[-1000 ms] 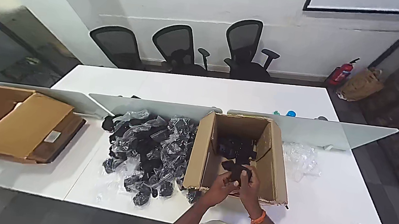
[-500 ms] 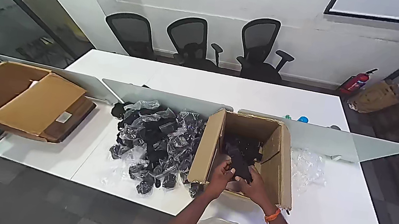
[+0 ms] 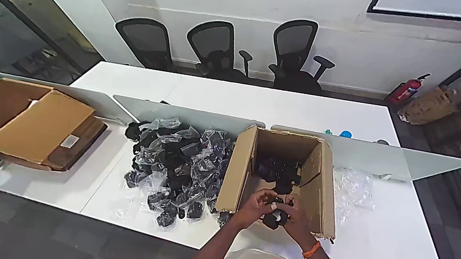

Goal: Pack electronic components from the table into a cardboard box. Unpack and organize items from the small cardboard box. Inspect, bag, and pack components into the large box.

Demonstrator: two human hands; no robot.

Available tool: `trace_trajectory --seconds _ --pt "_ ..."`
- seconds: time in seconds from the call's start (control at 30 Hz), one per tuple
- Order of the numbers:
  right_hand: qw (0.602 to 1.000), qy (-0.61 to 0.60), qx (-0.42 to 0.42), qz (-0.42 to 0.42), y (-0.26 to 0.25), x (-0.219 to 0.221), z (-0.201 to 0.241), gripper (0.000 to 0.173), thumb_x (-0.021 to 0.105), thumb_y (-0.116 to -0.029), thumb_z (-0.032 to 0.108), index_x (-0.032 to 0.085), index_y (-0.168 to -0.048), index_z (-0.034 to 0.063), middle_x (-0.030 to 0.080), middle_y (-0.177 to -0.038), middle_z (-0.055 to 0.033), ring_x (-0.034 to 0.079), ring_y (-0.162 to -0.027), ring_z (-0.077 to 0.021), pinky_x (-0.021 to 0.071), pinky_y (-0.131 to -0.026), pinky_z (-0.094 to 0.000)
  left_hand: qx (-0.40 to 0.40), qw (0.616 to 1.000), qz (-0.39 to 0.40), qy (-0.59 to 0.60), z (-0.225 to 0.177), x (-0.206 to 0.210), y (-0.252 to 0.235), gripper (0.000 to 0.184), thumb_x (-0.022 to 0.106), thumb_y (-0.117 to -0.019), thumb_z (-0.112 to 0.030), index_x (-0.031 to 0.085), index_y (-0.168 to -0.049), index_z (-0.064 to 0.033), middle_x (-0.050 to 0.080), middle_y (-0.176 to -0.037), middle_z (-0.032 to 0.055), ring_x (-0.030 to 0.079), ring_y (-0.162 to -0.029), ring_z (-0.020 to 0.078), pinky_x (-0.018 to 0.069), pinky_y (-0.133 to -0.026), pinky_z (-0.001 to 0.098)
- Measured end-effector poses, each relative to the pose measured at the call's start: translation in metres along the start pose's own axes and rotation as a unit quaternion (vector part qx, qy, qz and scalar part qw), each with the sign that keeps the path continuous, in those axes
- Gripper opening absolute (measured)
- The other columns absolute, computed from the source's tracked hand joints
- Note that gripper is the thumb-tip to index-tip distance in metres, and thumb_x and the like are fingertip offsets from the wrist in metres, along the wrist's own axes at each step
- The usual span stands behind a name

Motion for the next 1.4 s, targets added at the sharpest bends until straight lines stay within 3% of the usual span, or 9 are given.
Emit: trace_trajectory --seconds 0.17,0.27,0.4,0.6,0.73,0.97,1.07,1.2,1.4 --pt "0.998 -0.049 0.021 0.025 -0.001 0.001 -0.001 0.053 0.068 -0.0739 -0.001 0.067 -0.126 0.0085 0.058 -0.118 -0.0141 0.059 -0.109 -0.0169 0.055 -0.092 -0.0306 0.033 0.998 -0.061 -0.002 0.001 -0.002 0.002 0.038 0.067 -0.0917 0.004 0.062 -0.129 0.0059 0.068 -0.124 0.0162 0.069 -0.106 0.0228 0.0587 -0.093 0.0412" --pt "0.989 -0.13 0.071 -0.028 0.001 -0.005 -0.004 0.051 0.054 -0.0834 -0.004 0.053 -0.134 -0.0011 0.059 -0.115 -0.0106 0.059 -0.098 -0.0119 0.0533 -0.084 -0.0265 0.03 0.994 -0.103 -0.01 0.0 -0.002 0.004 0.037 0.068 -0.0908 0.004 0.065 -0.127 0.0047 0.068 -0.125 0.0159 0.071 -0.101 0.0224 0.0611 -0.086 0.0399" --pt "0.941 -0.272 0.188 -0.074 -0.002 -0.015 -0.013 0.041 0.041 -0.1032 0.009 0.048 -0.142 -0.0007 0.062 -0.111 -0.0103 0.062 -0.091 -0.0166 0.0547 -0.077 -0.0305 0.041 0.988 -0.135 -0.058 0.003 -0.002 0.001 0.028 0.076 -0.0874 -0.001 0.071 -0.115 0.0021 0.068 -0.122 0.0149 0.07 -0.098 0.0212 0.0627 -0.079 0.0364" --pt "0.893 -0.383 0.21 -0.106 -0.007 -0.02 0.003 0.036 0.041 -0.1062 0.005 0.055 -0.138 -0.005 0.068 -0.118 -0.0183 0.069 -0.102 -0.0247 0.0585 -0.092 -0.0389 0.064 0.989 -0.095 -0.089 0.006 0.001 -0.001 0.026 0.076 -0.0871 -0.001 0.069 -0.111 0.0051 0.068 -0.128 0.017 0.069 -0.111 0.0259 0.0605 -0.093 0.0417" --pt "0.897 -0.387 0.175 -0.122 -0.011 -0.014 0.006 0.024 0.045 -0.1031 0.001 0.066 -0.111 -0.0069 0.06 -0.137 -0.0236 0.066 -0.117 -0.0351 0.057 -0.101 -0.047 0.054 0.989 -0.084 -0.109 0.008 0.0 -0.001 0.025 0.076 -0.0882 -0.003 0.069 -0.112 0.0029 0.072 -0.117 0.0142 0.071 -0.102 0.023 0.0606 -0.089 0.04" --pt "0.934 -0.288 0.14 -0.161 -0.007 -0.008 0.004 0.022 0.065 -0.0925 -0.005 0.067 -0.114 -0.0047 0.073 -0.112 -0.0156 0.071 -0.103 -0.0255 0.0603 -0.091 -0.0391 0.041 0.988 -0.079 -0.127 0.008 0.002 0.0 0.029 0.074 -0.0911 -0.004 0.071 -0.119 0.0018 0.073 -0.116 0.0127 0.072 -0.103 0.019 0.0602 -0.093 0.0377" --pt "0.955 -0.215 0.116 -0.171 -0.004 -0.009 -0.001 0.02 0.071 -0.0896 0.0 0.073 -0.109 -0.0008 0.074 -0.112 -0.0107 0.07 -0.1 -0.0181 0.06 -0.088 -0.0329 0.039 0.988 -0.076 -0.128 0.008 0.002 -0.001 0.028 0.074 -0.0914 -0.004 0.071 -0.118 0.0021 0.073 -0.114 0.0132 0.072 -0.1 0.0192 0.0608 -0.091 0.0375" --pt "0.948 -0.241 0.131 -0.161 -0.001 -0.012 0.001 0.017 0.072 -0.0877 -0.005 0.073 -0.105 -0.0026 0.073 -0.114 -0.0134 0.072 -0.103 -0.0217 0.0622 -0.088 -0.0358 0.039 0.987 -0.082 -0.131 0.008 0.001 -0.001 0.026 0.073 -0.0928 -0.004 0.071 -0.118 0.0018 0.073 -0.114 0.0127 0.072 -0.101 0.0186 0.0602 -0.092 0.0369" --pt "0.938 -0.281 0.158 -0.129 0.004 -0.018 -0.003 0.019 0.066 -0.0908 -0.007 0.071 -0.109 -0.0058 0.072 -0.116 -0.0165 0.074 -0.091 -0.0254 0.0646 -0.082 -0.0385 0.04 0.985 -0.087 -0.14 0.009 -0.001 -0.002 0.026 0.072 -0.0931 -0.005 0.071 -0.118 0.0016 0.073 -0.115 0.0125 0.072 -0.101 0.0182 0.0603 -0.092 0.0366"
Point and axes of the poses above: each hand's wrist, its own y-axis away from the middle knuckle, its own x-axis out of the palm, z = x × y, the point moved 4 cm from there along -y, towards the middle knuckle
